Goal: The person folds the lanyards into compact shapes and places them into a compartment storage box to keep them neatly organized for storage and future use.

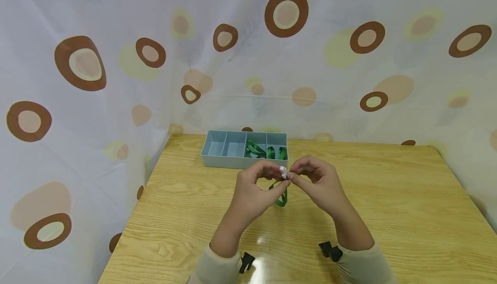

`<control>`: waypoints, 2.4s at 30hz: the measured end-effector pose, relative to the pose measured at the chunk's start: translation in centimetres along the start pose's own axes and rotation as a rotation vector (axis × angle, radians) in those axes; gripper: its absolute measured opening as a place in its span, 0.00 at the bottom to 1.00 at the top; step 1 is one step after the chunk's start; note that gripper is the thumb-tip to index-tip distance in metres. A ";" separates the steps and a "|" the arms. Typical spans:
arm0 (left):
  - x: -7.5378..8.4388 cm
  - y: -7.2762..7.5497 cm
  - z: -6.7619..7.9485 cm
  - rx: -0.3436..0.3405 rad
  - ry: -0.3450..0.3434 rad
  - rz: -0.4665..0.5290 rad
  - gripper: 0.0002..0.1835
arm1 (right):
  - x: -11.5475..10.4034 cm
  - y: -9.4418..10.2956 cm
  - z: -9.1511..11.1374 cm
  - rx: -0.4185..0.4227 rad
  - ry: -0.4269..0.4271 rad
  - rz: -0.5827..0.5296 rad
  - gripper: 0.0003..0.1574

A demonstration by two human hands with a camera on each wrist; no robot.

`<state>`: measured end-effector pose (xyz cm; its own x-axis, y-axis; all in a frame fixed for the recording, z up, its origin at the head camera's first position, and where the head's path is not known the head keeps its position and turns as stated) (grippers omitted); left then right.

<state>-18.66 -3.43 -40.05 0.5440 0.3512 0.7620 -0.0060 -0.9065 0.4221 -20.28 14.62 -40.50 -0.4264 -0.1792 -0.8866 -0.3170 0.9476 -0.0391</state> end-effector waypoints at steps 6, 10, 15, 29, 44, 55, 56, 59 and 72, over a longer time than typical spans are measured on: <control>-0.1 -0.1 -0.2 0.008 -0.018 0.002 0.13 | -0.1 0.0 0.0 -0.010 -0.014 -0.013 0.05; 0.0 -0.1 -0.2 0.014 -0.025 -0.008 0.13 | -0.1 0.1 0.0 -0.022 -0.015 -0.016 0.05; 0.0 -0.1 -0.3 0.012 -0.040 -0.036 0.13 | 0.0 0.3 0.0 -0.039 -0.029 -0.025 0.05; -0.1 0.0 -0.3 0.017 -0.073 -0.083 0.07 | 0.0 -0.1 0.1 -0.093 -0.031 -0.041 0.07; -0.2 0.8 -0.4 0.133 -0.031 -0.015 0.08 | 0.3 0.1 0.1 -0.096 0.052 -0.059 0.10; 0.3 1.8 -0.8 0.268 -0.070 0.045 0.06 | 2.5 -1.0 0.8 -0.124 -0.147 0.183 0.11; 0.4 1.8 -0.8 0.271 -0.073 0.046 0.06 | 2.6 -1.2 0.8 -0.131 -0.157 0.186 0.11; 0.7 1.8 -0.8 0.280 -0.075 0.053 0.06 | 3.2 -1.7 0.9 -0.154 -0.178 0.202 0.11; 0.8 3.1 -1.0 0.380 -0.056 0.104 0.08 | 4.3 -2.1 1.7 -0.297 -0.250 0.161 0.08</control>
<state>-19.06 -5.74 -37.68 0.6020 0.2488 0.7587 0.2412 -0.9625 0.1243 -20.04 12.30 -45.05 -0.2832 0.0699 -0.9565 -0.5091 0.8342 0.2117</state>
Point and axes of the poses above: each hand's wrist, its own z-axis away from the middle knuckle, its own y-axis out of the back of the hand, x = y × z, the point moved 5 cm from there along -z, towards the middle knuckle, and after that the axes turned 13 degrees about -z, right-handed, at the moved point
